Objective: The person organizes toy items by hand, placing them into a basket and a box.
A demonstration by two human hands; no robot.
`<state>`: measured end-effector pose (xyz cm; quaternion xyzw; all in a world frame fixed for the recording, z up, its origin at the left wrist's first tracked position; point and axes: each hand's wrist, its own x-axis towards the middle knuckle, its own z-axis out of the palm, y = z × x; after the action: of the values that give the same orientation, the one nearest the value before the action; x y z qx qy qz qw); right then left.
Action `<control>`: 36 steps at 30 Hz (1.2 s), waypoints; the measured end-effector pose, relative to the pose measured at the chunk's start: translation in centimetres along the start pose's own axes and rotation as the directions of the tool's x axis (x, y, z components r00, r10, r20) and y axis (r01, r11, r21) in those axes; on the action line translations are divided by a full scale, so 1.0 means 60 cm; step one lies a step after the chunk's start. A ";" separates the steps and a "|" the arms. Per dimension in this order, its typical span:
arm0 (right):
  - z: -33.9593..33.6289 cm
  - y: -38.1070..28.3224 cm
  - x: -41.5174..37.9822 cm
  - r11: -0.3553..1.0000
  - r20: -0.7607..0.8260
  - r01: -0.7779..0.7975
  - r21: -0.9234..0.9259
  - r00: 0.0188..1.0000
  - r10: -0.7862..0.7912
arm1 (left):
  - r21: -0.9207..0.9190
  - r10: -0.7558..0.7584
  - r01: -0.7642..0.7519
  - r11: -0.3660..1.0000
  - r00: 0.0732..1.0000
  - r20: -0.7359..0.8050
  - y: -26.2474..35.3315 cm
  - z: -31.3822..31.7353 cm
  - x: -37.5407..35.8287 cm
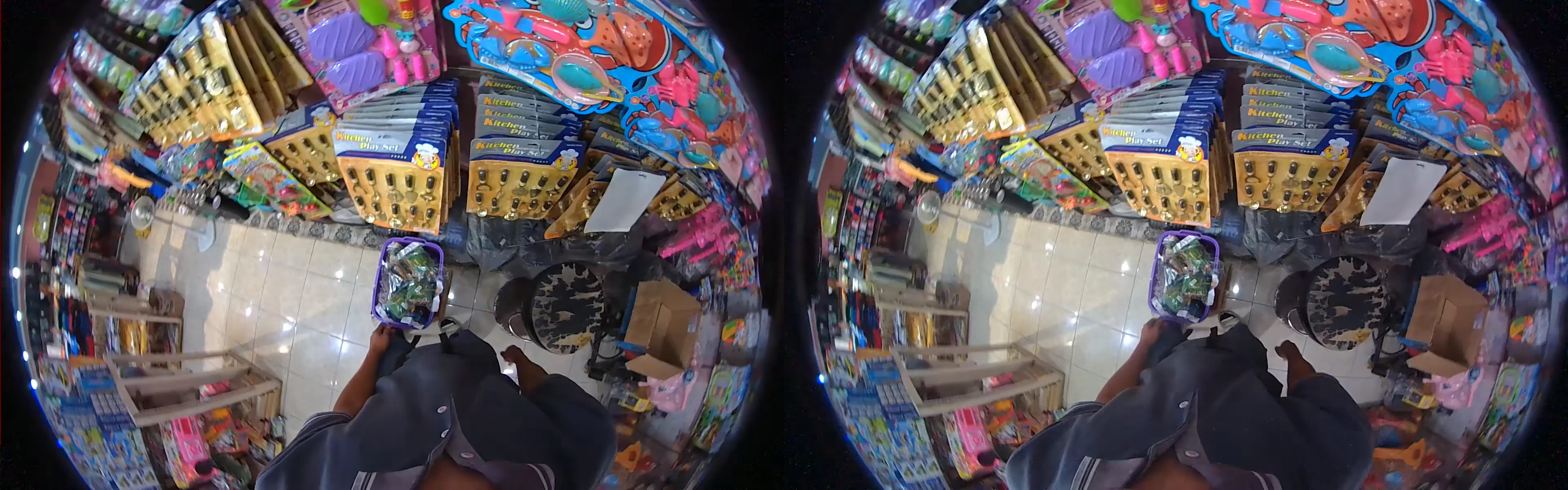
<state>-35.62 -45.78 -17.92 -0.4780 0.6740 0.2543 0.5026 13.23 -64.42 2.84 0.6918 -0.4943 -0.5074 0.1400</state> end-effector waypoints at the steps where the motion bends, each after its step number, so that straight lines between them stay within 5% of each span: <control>1: 0.008 0.009 -0.009 0.985 -0.031 0.133 -0.107 0.990 -0.137 | 0.002 -0.039 0.039 0.999 0.999 -0.008 -0.010 -0.009 0.014; 3: 0.012 0.015 -0.041 0.890 -0.081 0.296 -0.347 0.936 -0.343 | 0.051 0.014 -0.021 0.998 0.991 0.133 -0.033 -0.025 0.056; 5: 0.043 -0.009 -0.039 0.951 -0.486 0.287 -0.115 0.819 -0.306 | 0.181 0.030 -0.089 0.979 0.951 0.307 -0.040 -0.053 0.105; 6: 0.046 -0.031 -0.023 0.954 -0.498 0.225 -0.197 0.816 -0.294 | 0.291 0.108 -0.253 0.923 0.894 0.435 -0.024 -0.076 0.118; 7: 0.064 -0.057 -0.003 0.972 -0.650 0.207 -0.108 0.726 -0.227 | 0.309 0.255 -0.510 0.803 0.763 0.594 -0.045 -0.095 0.164; 9: 0.097 -0.156 -0.004 0.980 -0.874 0.198 -0.008 0.474 -0.103 | 0.155 0.395 -0.885 0.439 0.345 0.852 -0.101 -0.122 0.247; 10: 0.119 -0.203 0.037 0.975 -0.805 0.219 -0.044 0.570 -0.164 | 0.096 0.301 -0.799 0.594 0.331 0.894 -0.087 -0.147 0.264; 11: 0.123 -0.261 0.052 0.966 -0.721 0.248 -0.072 0.656 -0.222 | 0.124 0.377 -0.814 0.568 0.391 0.840 -0.089 -0.158 0.285; 12: 0.113 -0.336 0.038 0.983 -0.687 0.184 -0.009 0.713 -0.140 | 0.127 0.409 -0.853 0.506 0.367 0.835 -0.090 -0.172 0.318; 13: 0.084 -0.440 -0.002 0.991 -0.640 0.117 0.058 0.766 -0.053 | 0.057 0.482 -0.773 0.632 0.450 0.751 -0.091 -0.192 0.333; 14: 0.055 -0.530 -0.038 0.994 -0.607 0.055 0.099 0.794 0.017 | 0.093 0.559 -0.838 0.538 0.437 0.705 -0.109 -0.192 0.383; 15: 0.027 -0.613 -0.076 0.991 -0.585 0.027 0.134 0.809 0.057 | -0.251 0.464 -0.407 0.878 0.601 0.651 -0.114 -0.191 0.413; 16: 0.058 -0.675 -0.050 0.994 -0.645 -0.044 0.099 0.758 0.097 | -0.211 0.151 -0.001 0.977 0.702 0.696 -0.101 -0.204 0.438; 17: 0.018 -0.746 -0.117 0.979 -0.623 -0.051 0.198 0.764 0.166 | -0.132 0.345 -0.363 0.922 0.622 0.703 -0.109 -0.208 0.488; 18: -0.010 -0.800 -0.160 0.963 -0.570 0.041 0.265 0.813 0.122 | 0.085 0.482 -0.783 0.616 0.460 0.746 -0.112 -0.214 0.526; 19: 0.027 -0.827 -0.094 0.720 -0.430 0.289 0.632 0.903 0.015 | 0.191 0.405 -0.836 0.515 0.434 0.805 -0.101 -0.220 0.563; 20: 0.003 -0.865 -0.113 0.408 -0.430 0.437 0.802 0.895 -0.114 | 0.332 0.229 -0.932 0.144 0.358 0.905 -0.080 -0.214 0.606; 21: 0.013 -0.889 -0.102 0.315 -0.357 0.366 0.876 0.930 -0.088 | 0.453 0.173 -0.886 0.099 0.464 0.869 -0.077 -0.199 0.645; 22: 0.029 -0.907 -0.090 0.219 -0.278 0.287 0.933 0.958 -0.072 | 0.428 0.187 -0.902 0.052 0.430 0.883 -0.066 -0.185 0.681; 23: 0.046 -0.912 -0.077 0.128 -0.192 0.199 0.972 0.979 -0.066 | 0.474 0.335 -0.812 0.341 0.576 0.745 -0.022 -0.173 0.669; 24: 0.069 -0.910 -0.068 0.053 -0.269 0.268 0.962 0.963 0.005 | 0.524 0.288 -0.725 0.447 0.671 0.683 0.039 -0.151 0.658; 25: 0.076 -0.904 -0.064 -0.072 -0.069 0.073 0.995 0.996 0.057 | 0.387 0.367 -0.726 0.569 0.645 0.671 0.084 -0.130 0.659; 27: 0.119 -0.896 -0.016 -0.394 0.174 -0.113 0.912 0.977 0.123 | 0.253 0.555 -0.816 0.519 0.547 0.627 0.143 -0.082 0.671; 28: 0.141 -0.885 0.018 -0.537 0.208 -0.153 0.829 0.977 0.043 | 0.325 0.513 -0.819 0.473 0.557 0.653 0.174 -0.062 0.674; 29: 0.163 -0.869 0.051 -0.660 0.228 -0.193 0.726 0.973 -0.035 | 0.493 0.384 -0.721 0.487 0.684 0.621 0.180 -0.034 0.687; 30: 0.194 -0.862 0.077 -0.733 0.053 -0.033 0.679 0.999 0.004 | 0.540 0.371 -0.746 0.388 0.663 0.650 0.204 -0.011 0.688; 31: 0.185 -0.853 0.079 -0.709 -0.009 0.036 0.704 0.999 0.041 | 0.580 0.353 -0.764 0.283 0.645 0.677 0.203 0.009 0.708; 33: 0.139 -0.842 0.096 -0.660 -0.137 0.174 0.731 0.985 0.108 | 0.521 0.416 -0.762 0.385 0.647 0.639 0.137 0.069 0.783; 36: 0.107 -0.838 0.104 -0.730 -0.118 0.166 0.663 0.986 0.118 | 0.525 0.342 -0.716 0.460 0.689 0.639 0.100 0.108 0.802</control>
<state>12.18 -63.71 -19.09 0.2530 0.5012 -0.5884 0.5820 4.38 -104.98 -23.01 0.3519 -0.8683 -0.3294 -0.1174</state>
